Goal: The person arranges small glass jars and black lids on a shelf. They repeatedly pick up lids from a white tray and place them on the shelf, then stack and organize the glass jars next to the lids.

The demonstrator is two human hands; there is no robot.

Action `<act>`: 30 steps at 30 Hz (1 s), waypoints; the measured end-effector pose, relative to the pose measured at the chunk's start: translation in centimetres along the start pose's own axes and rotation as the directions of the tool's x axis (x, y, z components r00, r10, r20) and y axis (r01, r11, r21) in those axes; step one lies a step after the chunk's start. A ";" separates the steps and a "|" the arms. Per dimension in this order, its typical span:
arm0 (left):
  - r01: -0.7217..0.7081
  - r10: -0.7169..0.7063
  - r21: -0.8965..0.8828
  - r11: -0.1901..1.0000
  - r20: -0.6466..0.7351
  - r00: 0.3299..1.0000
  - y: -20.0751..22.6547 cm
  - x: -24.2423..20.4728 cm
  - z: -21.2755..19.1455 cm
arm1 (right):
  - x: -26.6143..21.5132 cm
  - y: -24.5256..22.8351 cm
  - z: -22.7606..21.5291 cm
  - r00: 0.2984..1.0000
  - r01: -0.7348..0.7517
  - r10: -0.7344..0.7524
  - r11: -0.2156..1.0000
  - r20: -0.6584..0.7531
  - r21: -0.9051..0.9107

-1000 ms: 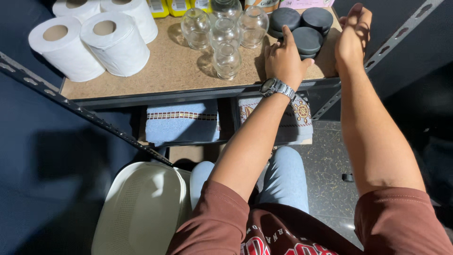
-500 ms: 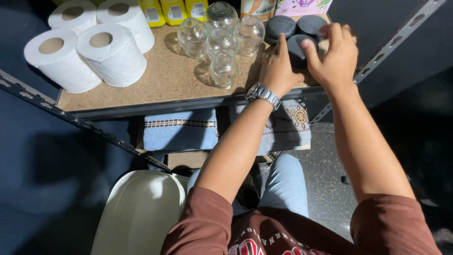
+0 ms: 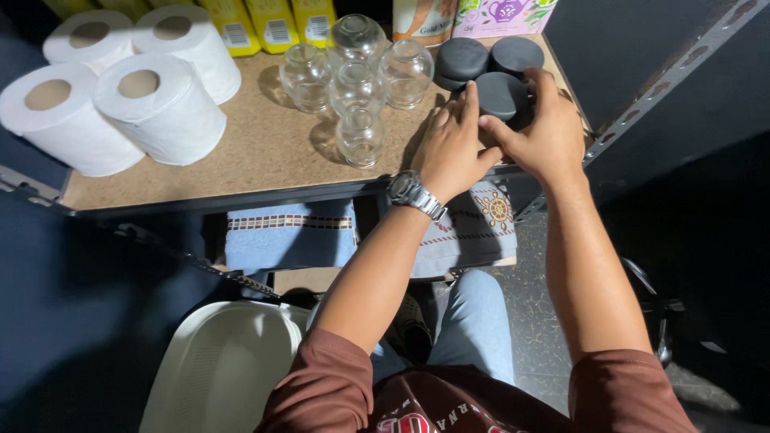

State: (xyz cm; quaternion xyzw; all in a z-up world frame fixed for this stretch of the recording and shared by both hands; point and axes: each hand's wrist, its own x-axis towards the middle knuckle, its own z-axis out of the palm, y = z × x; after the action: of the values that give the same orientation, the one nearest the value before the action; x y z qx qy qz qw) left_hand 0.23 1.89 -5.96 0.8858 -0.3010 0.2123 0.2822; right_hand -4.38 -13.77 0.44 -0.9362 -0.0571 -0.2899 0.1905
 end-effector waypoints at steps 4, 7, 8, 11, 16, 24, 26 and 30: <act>-0.003 0.003 -0.047 0.999 -0.002 1.000 0.0 -0.1 -0.4 | 0.0 -0.2 -0.3 1.000 -0.019 0.018 0.998 0.011 0.057; 0.031 -0.026 -0.095 0.995 0.053 0.998 0.2 -0.2 -1.3 | 0.0 -0.3 -0.4 1.000 -0.010 0.010 0.996 0.000 0.085; 0.065 -0.054 -0.128 0.990 0.094 0.994 0.3 -0.3 -1.6 | -0.1 -0.3 -0.4 1.000 0.008 -0.007 0.996 -0.016 0.088; 0.053 -0.044 -0.104 0.993 0.087 0.995 0.5 -0.2 -2.0 | 0.0 -0.4 -0.5 1.000 -0.015 0.015 0.997 0.008 0.072; 0.017 -0.013 -0.096 0.995 0.045 0.999 0.2 -0.2 -1.3 | 0.0 -0.3 -0.4 1.000 0.005 -0.005 0.999 -0.004 0.047; 0.030 -0.028 -0.117 0.993 0.020 0.999 0.2 -0.2 -1.5 | 0.1 -0.2 -0.2 1.000 -0.025 0.024 0.999 0.004 0.027; 0.063 -0.055 -0.143 0.988 0.063 0.997 0.4 -0.2 -1.8 | 0.0 -0.6 -0.4 0.999 -0.034 0.034 0.998 0.005 0.046; 0.055 -0.049 -0.136 0.989 0.047 0.998 0.3 -0.2 -1.7 | 0.0 -0.3 -0.3 0.999 -0.035 0.035 0.999 0.009 0.036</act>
State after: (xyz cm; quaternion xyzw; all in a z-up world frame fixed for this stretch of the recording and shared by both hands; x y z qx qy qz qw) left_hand -0.46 2.79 -4.66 0.8763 -0.2977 0.1642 0.3414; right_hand -4.61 -13.58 0.74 -0.9346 -0.0466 -0.2815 0.2123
